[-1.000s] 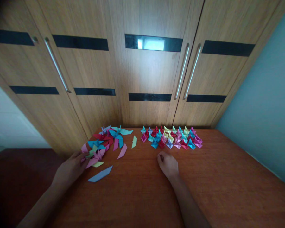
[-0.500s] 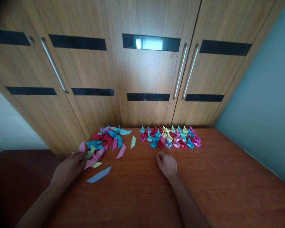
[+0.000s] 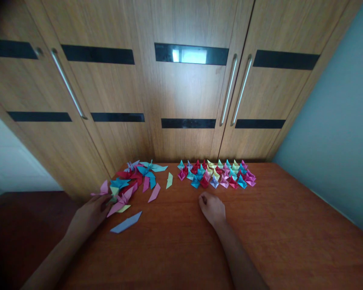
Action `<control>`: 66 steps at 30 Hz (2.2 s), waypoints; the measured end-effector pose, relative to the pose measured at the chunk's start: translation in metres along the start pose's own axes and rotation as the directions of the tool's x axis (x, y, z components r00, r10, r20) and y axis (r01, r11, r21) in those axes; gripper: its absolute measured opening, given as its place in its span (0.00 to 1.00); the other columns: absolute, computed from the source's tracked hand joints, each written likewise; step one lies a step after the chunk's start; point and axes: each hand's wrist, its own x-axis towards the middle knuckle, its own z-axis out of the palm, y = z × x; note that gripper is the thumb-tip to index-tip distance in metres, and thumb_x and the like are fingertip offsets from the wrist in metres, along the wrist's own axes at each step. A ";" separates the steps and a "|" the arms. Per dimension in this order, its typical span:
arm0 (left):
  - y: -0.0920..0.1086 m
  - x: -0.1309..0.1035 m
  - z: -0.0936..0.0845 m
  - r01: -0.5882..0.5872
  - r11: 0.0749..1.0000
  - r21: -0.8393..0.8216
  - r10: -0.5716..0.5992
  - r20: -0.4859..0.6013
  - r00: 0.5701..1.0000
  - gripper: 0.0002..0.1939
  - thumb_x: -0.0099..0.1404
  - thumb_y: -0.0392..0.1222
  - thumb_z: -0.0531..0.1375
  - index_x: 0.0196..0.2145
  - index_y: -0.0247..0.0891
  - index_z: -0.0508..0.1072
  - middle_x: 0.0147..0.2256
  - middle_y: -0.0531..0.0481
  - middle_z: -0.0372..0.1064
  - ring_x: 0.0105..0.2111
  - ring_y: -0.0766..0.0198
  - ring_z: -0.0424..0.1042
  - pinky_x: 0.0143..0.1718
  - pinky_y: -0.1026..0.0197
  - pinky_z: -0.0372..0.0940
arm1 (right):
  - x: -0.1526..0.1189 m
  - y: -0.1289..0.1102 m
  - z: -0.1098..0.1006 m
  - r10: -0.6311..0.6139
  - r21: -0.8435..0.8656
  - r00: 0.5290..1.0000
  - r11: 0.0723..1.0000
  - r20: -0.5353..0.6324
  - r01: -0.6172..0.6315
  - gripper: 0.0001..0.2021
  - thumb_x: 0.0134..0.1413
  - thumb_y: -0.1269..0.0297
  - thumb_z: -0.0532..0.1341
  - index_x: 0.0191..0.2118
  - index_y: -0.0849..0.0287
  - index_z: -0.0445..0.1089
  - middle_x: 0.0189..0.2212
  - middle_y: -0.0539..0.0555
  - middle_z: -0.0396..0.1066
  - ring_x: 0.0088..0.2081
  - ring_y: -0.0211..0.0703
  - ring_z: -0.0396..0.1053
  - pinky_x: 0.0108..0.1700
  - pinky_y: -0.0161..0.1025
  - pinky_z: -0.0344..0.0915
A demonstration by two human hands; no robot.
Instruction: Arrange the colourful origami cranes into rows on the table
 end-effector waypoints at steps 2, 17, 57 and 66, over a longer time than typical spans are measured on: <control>0.002 0.000 -0.001 0.026 1.000 0.006 -0.026 0.030 0.999 0.17 0.64 0.47 0.49 0.44 0.38 0.70 0.46 0.42 0.70 0.45 0.53 0.70 0.40 0.58 0.65 | 0.000 0.001 0.001 -0.001 0.004 1.000 1.000 0.000 0.001 0.10 0.57 0.60 0.52 0.30 0.53 0.69 0.25 0.48 0.70 0.27 0.37 0.66 0.26 0.32 0.47; 0.001 0.001 0.005 0.031 0.999 -0.020 -0.030 0.025 0.999 0.16 0.64 0.42 0.48 0.45 0.37 0.68 0.48 0.41 0.69 0.46 0.53 0.70 0.40 0.57 0.65 | 0.000 0.000 -0.001 0.000 0.007 1.000 1.000 0.002 0.000 0.10 0.57 0.60 0.52 0.30 0.53 0.68 0.26 0.48 0.71 0.28 0.37 0.66 0.26 0.32 0.47; 0.180 0.026 0.002 -0.357 0.782 -0.511 0.368 -0.083 0.926 0.06 0.58 0.31 0.53 0.31 0.39 0.67 0.29 0.51 0.68 0.30 0.64 0.68 0.32 0.64 0.59 | 0.001 -0.006 -0.005 -0.176 0.502 0.984 0.848 -0.035 0.169 0.14 0.58 0.54 0.52 0.35 0.56 0.70 0.29 0.51 0.71 0.31 0.40 0.67 0.35 0.34 0.61; 0.189 0.014 0.026 -0.343 0.730 -0.592 0.431 0.009 0.903 0.07 0.59 0.31 0.53 0.33 0.40 0.69 0.30 0.52 0.68 0.29 0.65 0.67 0.30 0.65 0.58 | -0.003 -0.014 0.000 -0.259 0.757 0.962 0.645 0.084 0.108 0.16 0.52 0.51 0.59 0.41 0.57 0.70 0.26 0.48 0.66 0.29 0.37 0.63 0.32 0.33 0.61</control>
